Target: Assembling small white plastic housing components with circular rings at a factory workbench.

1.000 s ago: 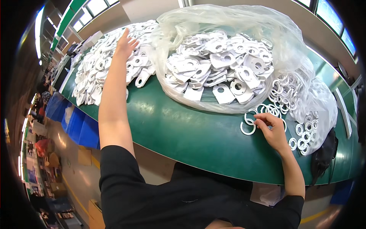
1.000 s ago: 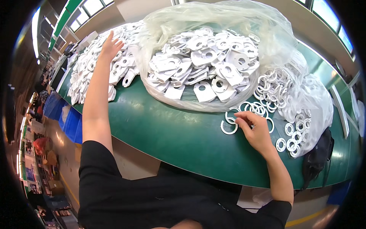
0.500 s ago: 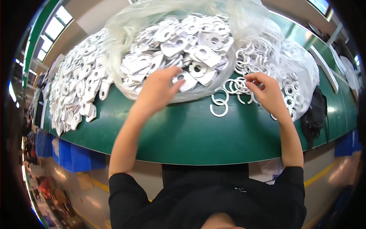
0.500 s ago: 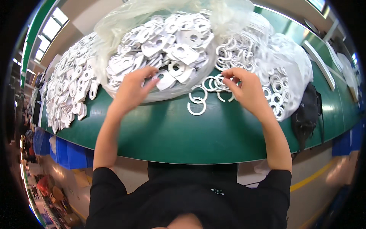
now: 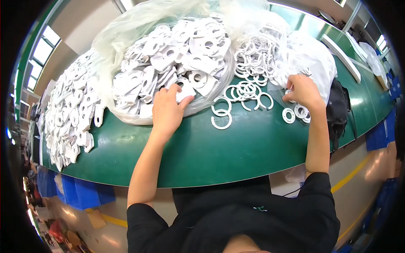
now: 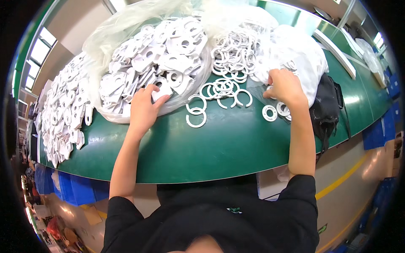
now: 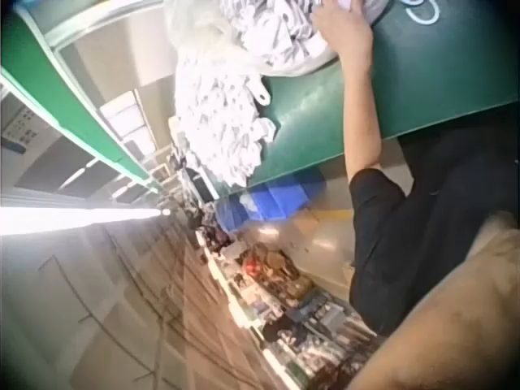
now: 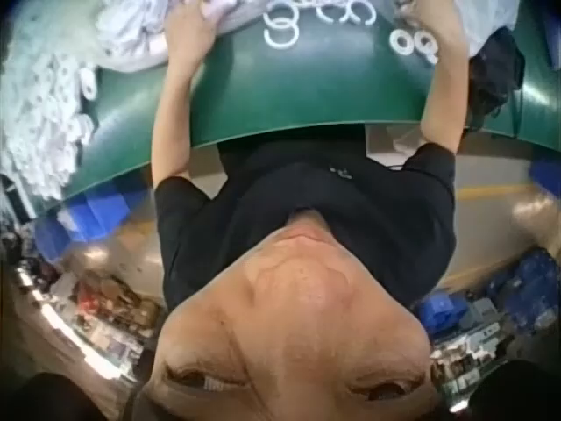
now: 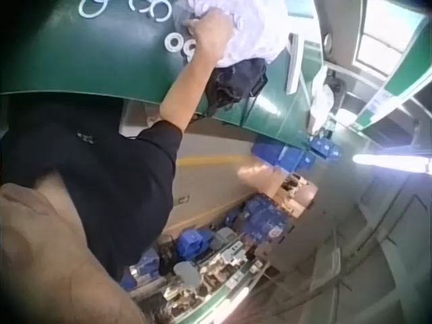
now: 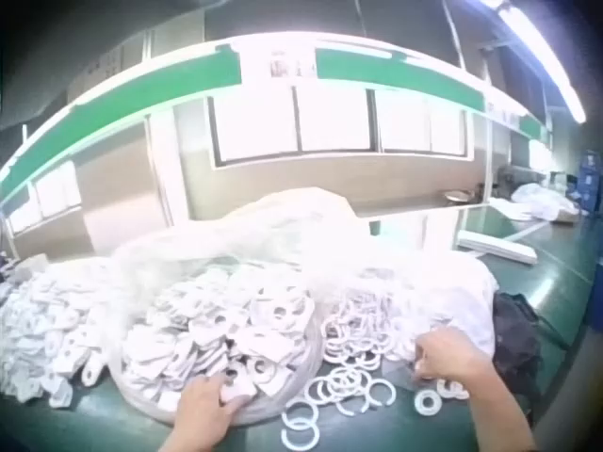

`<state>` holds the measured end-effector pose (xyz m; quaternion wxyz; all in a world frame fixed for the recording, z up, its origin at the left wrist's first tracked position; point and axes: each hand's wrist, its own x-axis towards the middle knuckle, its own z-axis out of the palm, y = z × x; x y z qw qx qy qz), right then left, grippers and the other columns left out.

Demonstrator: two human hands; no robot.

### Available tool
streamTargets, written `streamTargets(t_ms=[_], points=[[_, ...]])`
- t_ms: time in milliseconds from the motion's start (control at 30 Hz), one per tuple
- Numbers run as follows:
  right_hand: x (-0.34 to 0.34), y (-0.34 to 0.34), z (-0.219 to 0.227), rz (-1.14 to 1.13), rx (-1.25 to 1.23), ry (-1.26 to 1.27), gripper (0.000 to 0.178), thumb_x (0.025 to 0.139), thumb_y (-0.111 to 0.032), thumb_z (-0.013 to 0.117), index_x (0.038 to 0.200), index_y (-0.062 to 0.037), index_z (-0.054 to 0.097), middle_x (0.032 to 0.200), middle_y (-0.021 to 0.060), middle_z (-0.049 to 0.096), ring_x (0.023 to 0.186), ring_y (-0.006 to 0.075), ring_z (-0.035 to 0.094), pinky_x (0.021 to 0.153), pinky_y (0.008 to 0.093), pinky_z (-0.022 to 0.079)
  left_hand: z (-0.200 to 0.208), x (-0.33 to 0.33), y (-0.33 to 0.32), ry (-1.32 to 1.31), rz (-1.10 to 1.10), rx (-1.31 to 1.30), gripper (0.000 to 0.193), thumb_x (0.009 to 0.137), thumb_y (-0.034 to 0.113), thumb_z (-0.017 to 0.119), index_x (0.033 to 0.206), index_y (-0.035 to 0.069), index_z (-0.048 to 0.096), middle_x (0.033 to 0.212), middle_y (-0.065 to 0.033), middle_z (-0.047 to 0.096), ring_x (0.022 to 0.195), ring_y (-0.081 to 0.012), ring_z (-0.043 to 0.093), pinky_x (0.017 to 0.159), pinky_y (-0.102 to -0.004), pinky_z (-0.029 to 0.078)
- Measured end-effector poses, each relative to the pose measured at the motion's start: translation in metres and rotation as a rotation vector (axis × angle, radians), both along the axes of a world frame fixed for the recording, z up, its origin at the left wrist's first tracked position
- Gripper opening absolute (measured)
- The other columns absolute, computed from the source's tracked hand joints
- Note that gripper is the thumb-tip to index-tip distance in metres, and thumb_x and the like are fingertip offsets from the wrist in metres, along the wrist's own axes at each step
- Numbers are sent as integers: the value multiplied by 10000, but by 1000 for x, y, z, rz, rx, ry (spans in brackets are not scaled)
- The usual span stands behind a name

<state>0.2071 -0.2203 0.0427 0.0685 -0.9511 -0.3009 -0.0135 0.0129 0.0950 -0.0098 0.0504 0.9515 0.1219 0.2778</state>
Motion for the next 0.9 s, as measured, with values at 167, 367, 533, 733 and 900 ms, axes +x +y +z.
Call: streamTargets(t_ms=[167, 367, 533, 733, 900], points=[[4, -2, -5, 17, -28, -23, 241, 587, -106, 763, 766, -22, 625, 712, 125, 636, 716, 287, 622, 665, 373, 477, 16, -6, 14, 118, 57, -1045, 305, 707, 116, 711, 959, 6, 579, 856, -24, 516, 701, -87, 451, 591, -241, 393], [-16, 12, 18, 191, 391, -82, 119, 712, 13, 663, 815, -28, 621, 690, 89, 638, 680, 234, 619, 634, 307, 475, 34, -13, -13, -220, -128, -1260, 476, 793, 0, 598, 1237, -31, 429, 995, -71, 585, 802, -118, 560, 689, -255, 469], [-56, 61, 18, 710, 873, -261, 187, 699, 46, 696, 859, -39, 653, 835, 49, 681, 781, 229, 623, 684, 310, 509, 42, -8, -69, 72, -378, -2071, 311, 888, 30, 494, 1196, 0, 523, 1086, -98, 613, 959, -175, 612, 857, -330, 502], [-78, 79, -17, 957, 709, -110, 207, 720, 6, 703, 914, -46, 653, 924, 74, 675, 870, 249, 633, 728, 321, 522, 33, -4, -89, 128, -501, -2443, 310, 968, 164, 472, 1245, 24, 466, 1136, -72, 575, 996, -166, 597, 846, -344, 514], [-87, 87, -19, 830, 950, 31, 182, 741, 13, 693, 917, -25, 668, 938, 89, 681, 882, 256, 647, 735, 327, 523, 23, -6, -73, -150, -379, -1981, 324, 990, 273, 430, 1214, 39, 436, 1131, -111, 591, 910, -201, 643, 678, -312, 565]])
